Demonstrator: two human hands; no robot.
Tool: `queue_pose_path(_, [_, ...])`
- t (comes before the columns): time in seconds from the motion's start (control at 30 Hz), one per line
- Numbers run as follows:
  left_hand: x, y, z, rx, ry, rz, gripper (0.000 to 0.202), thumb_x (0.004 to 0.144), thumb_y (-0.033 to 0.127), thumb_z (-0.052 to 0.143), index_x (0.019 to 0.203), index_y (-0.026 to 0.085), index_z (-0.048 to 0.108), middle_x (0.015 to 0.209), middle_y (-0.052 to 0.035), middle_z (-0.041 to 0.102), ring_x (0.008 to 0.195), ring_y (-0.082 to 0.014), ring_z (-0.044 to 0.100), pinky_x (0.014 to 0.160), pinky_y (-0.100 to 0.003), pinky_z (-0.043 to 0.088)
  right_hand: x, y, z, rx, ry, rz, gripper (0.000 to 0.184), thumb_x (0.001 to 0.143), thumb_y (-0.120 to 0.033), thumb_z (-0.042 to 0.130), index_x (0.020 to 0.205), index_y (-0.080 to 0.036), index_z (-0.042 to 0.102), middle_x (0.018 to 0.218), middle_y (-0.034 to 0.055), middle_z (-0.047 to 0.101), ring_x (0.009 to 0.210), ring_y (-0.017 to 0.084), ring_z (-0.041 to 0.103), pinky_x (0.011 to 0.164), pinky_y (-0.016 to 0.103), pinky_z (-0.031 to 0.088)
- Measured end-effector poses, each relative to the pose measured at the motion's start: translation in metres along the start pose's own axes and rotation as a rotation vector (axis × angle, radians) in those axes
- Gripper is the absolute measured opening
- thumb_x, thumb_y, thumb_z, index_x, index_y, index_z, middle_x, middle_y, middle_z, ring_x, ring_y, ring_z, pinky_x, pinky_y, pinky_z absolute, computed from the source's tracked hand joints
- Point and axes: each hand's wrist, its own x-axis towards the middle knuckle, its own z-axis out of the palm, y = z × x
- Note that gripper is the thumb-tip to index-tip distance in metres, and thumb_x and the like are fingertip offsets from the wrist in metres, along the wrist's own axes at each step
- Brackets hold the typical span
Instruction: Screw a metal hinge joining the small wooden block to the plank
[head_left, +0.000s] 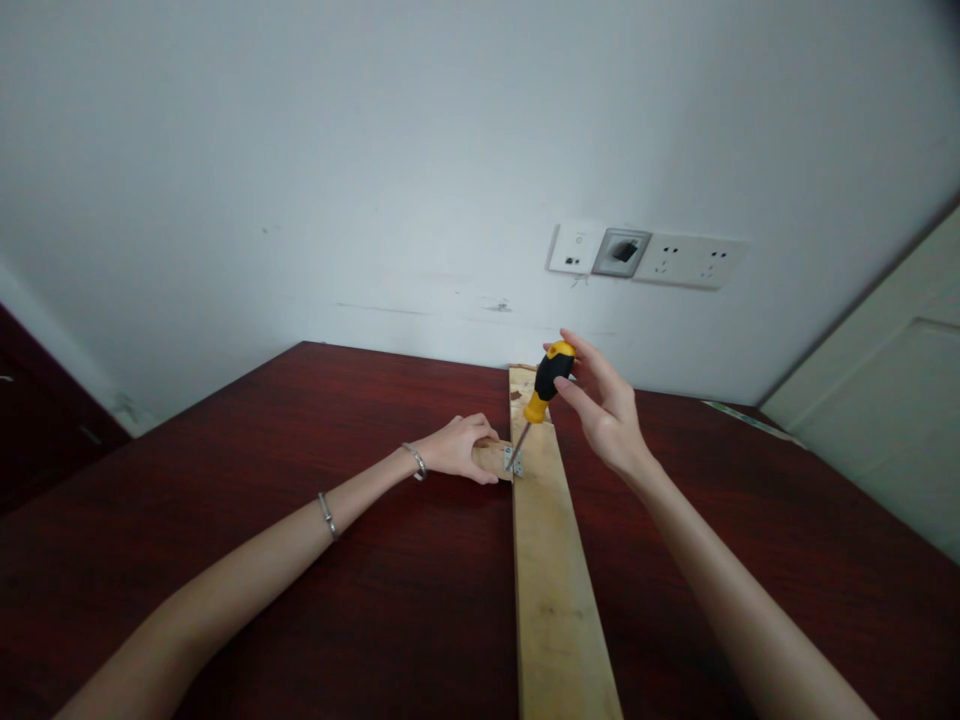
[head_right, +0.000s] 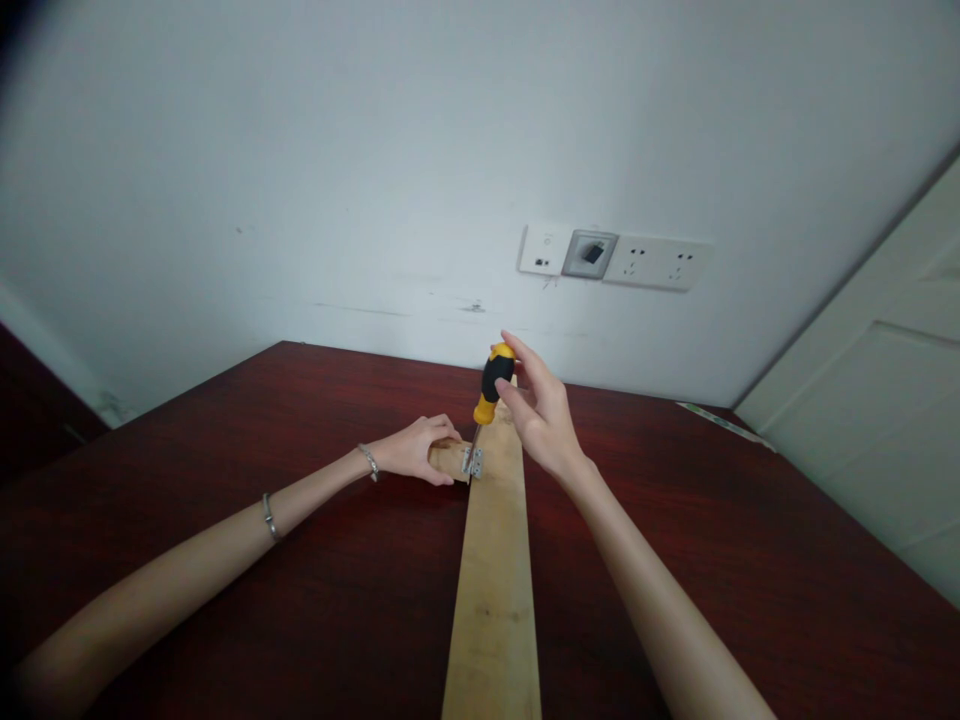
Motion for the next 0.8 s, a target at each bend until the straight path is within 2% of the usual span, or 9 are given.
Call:
queue_pose_path(0.2, [0.001, -0.002, 0.000, 0.012, -0.011, 0.007, 0.060, 0.062, 0.048, 0.079, 0.109, 0.017, 0.060, 0.106, -0.0066, 0.056, 0.096, -0.0250, 0.055, 0.088, -0.037, 0.040, 0.000, 0.005, 0.000, -0.005, 0.009, 0.018, 0.049, 0.085, -0.030, 0.059, 0.133, -0.028, 0.049, 0.129, 0.0070, 0.058, 0.117, 0.024, 0.056, 0.098, 0.045, 0.048])
queue_pose_path(0.33, [0.000, -0.001, 0.001, 0.007, 0.008, 0.003, 0.060, 0.061, 0.047, 0.080, 0.109, 0.018, 0.060, 0.106, -0.0059, 0.055, 0.096, -0.0244, 0.055, 0.088, -0.037, 0.040, 0.001, 0.006, 0.002, -0.037, 0.005, -0.028, 0.046, 0.083, -0.033, 0.063, 0.128, -0.030, 0.052, 0.125, 0.0075, 0.056, 0.109, 0.023, 0.057, 0.087, 0.041, 0.055])
queue_pose_path(0.5, [0.000, -0.001, 0.001, 0.010, 0.011, -0.003, 0.059, 0.061, 0.048, 0.080, 0.109, 0.019, 0.060, 0.104, -0.0050, 0.055, 0.097, -0.0246, 0.055, 0.089, -0.036, 0.039, 0.002, -0.001, 0.004, -0.112, 0.016, -0.067, 0.037, 0.077, -0.036, 0.070, 0.111, -0.029, 0.058, 0.113, 0.0062, 0.054, 0.104, 0.022, 0.055, 0.076, 0.034, 0.058])
queue_pose_path(0.6, [0.000, 0.000, 0.001, 0.008, 0.008, -0.009, 0.060, 0.061, 0.048, 0.080, 0.109, 0.020, 0.060, 0.104, -0.0051, 0.055, 0.097, -0.0249, 0.055, 0.088, -0.036, 0.040, 0.002, -0.005, 0.002, -0.135, 0.014, -0.096, 0.031, 0.082, -0.036, 0.064, 0.111, -0.028, 0.058, 0.109, 0.0063, 0.053, 0.102, 0.022, 0.055, 0.077, 0.035, 0.057])
queue_pose_path(0.73, [0.000, 0.000, 0.000, 0.008, -0.002, -0.009, 0.060, 0.062, 0.047, 0.080, 0.111, 0.020, 0.060, 0.107, -0.0054, 0.055, 0.098, -0.0246, 0.055, 0.088, -0.036, 0.040, 0.001, -0.010, -0.002, -0.181, -0.030, -0.132, 0.026, 0.091, -0.030, 0.050, 0.115, -0.030, 0.059, 0.107, 0.0055, 0.054, 0.102, 0.020, 0.055, 0.085, 0.038, 0.054])
queue_pose_path(0.8, [0.000, 0.000, 0.000, 0.010, -0.008, -0.008, 0.061, 0.062, 0.048, 0.080, 0.112, 0.019, 0.060, 0.107, -0.0057, 0.055, 0.098, -0.0246, 0.055, 0.088, -0.036, 0.040, 0.001, -0.011, -0.002, -0.182, -0.032, -0.140, 0.026, 0.091, -0.029, 0.050, 0.116, -0.031, 0.059, 0.106, 0.0050, 0.053, 0.101, 0.020, 0.056, 0.088, 0.039, 0.053])
